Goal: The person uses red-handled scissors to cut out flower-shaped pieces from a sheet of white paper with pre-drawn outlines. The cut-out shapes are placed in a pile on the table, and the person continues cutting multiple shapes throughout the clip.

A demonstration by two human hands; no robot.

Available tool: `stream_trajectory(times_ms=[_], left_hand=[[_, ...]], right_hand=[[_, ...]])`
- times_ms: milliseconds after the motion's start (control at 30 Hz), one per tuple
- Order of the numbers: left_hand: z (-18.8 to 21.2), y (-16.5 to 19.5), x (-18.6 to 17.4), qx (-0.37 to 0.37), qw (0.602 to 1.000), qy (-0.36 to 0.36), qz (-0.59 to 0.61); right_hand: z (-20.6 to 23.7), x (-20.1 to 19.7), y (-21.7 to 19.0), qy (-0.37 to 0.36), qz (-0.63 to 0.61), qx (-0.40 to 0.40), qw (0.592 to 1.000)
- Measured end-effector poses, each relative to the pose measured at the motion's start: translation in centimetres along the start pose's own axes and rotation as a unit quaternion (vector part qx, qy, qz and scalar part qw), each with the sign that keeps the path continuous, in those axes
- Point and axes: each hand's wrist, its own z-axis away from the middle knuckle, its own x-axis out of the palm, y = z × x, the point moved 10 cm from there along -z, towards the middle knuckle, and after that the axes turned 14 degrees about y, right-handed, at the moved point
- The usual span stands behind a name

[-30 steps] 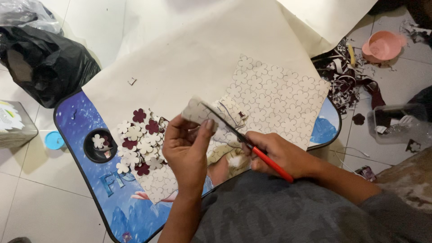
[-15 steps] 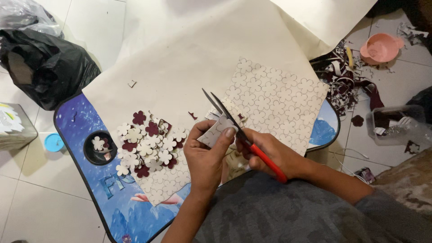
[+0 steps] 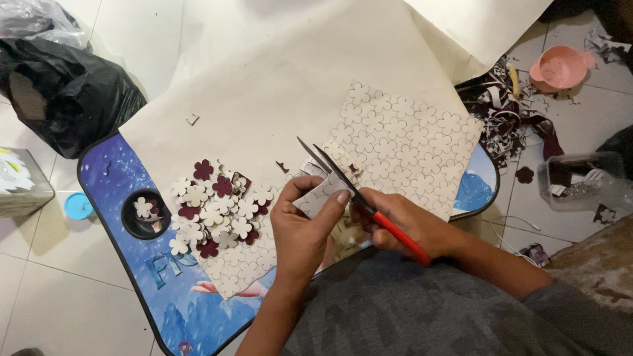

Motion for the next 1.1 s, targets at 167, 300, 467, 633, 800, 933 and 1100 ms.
stream_trajectory(times_ms=[167, 300, 467, 633, 800, 933, 1100], left_hand=[[0.1, -0.9, 0.3, -0.018, 0.999, -0.007, 0.026], [0.0, -1.4, 0.3, -0.018, 1.0, -0.002, 0.015], [0.1, -1.8, 0.5, -0.028, 0.999, -0.014, 0.023], [0.0, -2.1, 0.6, -0.032, 0.999, -0.015, 0.027], [-0.1, -1.6, 0.2, 0.015, 1.0, 0.004, -0.013], [-0.5, -0.6, -0.3, 0.057, 0.997, 0.04, 0.025], [-0.1, 0.6, -0.3, 0.083, 0.996, 0.033, -0.018]], right_hand=[[-0.2, 0.4, 0.5, 0.013, 0.007, -0.002, 1.0], [-0.2, 0.4, 0.0, 0.024, -0.015, -0.015, 0.999], [-0.3, 0.6, -0.4, 0.035, -0.022, -0.02, 0.999], [-0.3, 0.4, 0.1, 0.04, -0.006, -0.024, 0.999], [-0.3, 0.2, 1.0, 0.041, 0.026, -0.022, 0.999], [-0.2, 0.1, 1.2, 0.04, 0.017, -0.015, 0.999], [0.1, -0.1, 0.4, 0.024, 0.019, -0.015, 0.999]])
